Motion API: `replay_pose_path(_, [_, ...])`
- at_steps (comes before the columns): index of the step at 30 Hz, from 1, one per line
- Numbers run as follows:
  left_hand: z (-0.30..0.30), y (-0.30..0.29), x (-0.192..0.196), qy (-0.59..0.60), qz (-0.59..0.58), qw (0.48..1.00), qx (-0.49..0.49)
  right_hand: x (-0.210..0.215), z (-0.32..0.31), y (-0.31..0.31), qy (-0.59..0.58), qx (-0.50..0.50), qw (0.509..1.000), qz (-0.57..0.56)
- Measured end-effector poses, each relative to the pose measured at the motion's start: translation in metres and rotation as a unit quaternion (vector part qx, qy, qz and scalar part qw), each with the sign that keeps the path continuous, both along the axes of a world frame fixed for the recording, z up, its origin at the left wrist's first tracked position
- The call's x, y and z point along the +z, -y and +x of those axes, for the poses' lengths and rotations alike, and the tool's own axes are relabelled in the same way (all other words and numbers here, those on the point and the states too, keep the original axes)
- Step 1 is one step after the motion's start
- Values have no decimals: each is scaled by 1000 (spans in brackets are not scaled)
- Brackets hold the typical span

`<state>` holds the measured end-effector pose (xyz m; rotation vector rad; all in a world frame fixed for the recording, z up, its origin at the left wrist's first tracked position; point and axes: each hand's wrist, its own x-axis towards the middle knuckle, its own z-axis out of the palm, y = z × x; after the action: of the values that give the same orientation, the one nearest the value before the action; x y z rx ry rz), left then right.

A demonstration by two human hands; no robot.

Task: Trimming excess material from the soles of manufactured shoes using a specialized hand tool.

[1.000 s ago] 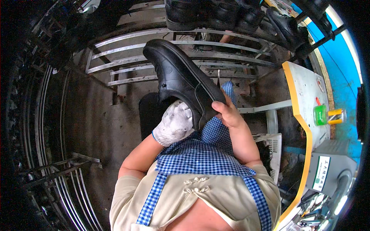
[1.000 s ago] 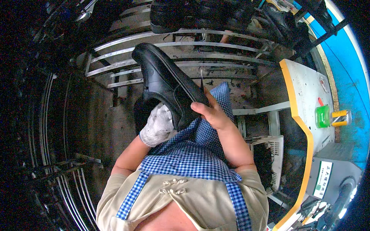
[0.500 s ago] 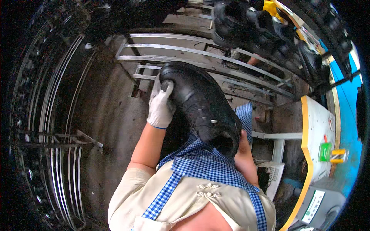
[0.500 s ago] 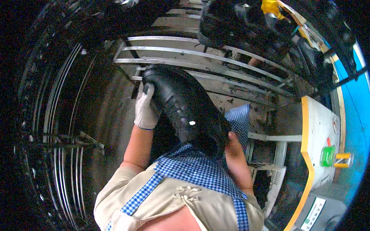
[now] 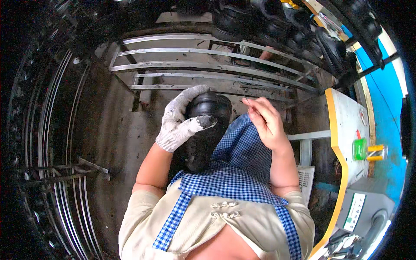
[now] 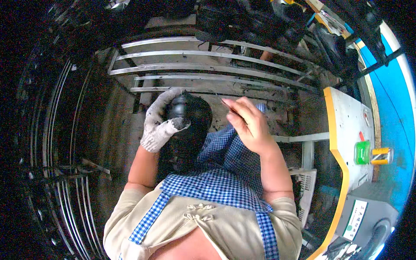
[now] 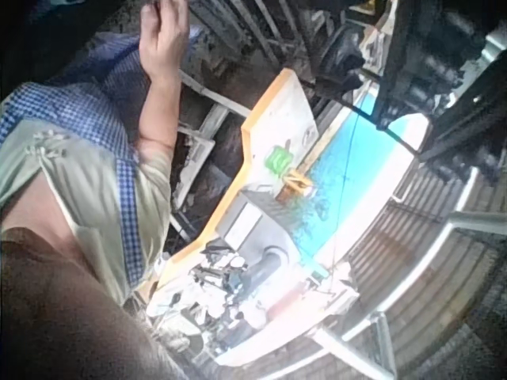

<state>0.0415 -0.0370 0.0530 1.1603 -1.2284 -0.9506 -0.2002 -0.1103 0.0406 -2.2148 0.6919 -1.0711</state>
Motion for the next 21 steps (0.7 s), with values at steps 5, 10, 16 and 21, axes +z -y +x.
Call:
replay_pose_path(5, [-1,-1,-6,-127,7,992,23,8,3,-10,10,16,998,59])
replay_pose_path(10, [15,7,-14,-103,-94,987,79,-25,-13,-17,-36,-53,996,54])
replay_pose_path(16, [3,2,-11,24,-43,998,-32,26,-3,-27,-33,35,999,-23])
replay_pose_path(21, [-12,-3,-13,-45,29,996,-66,54,5,-26,-96,38,991,-84])
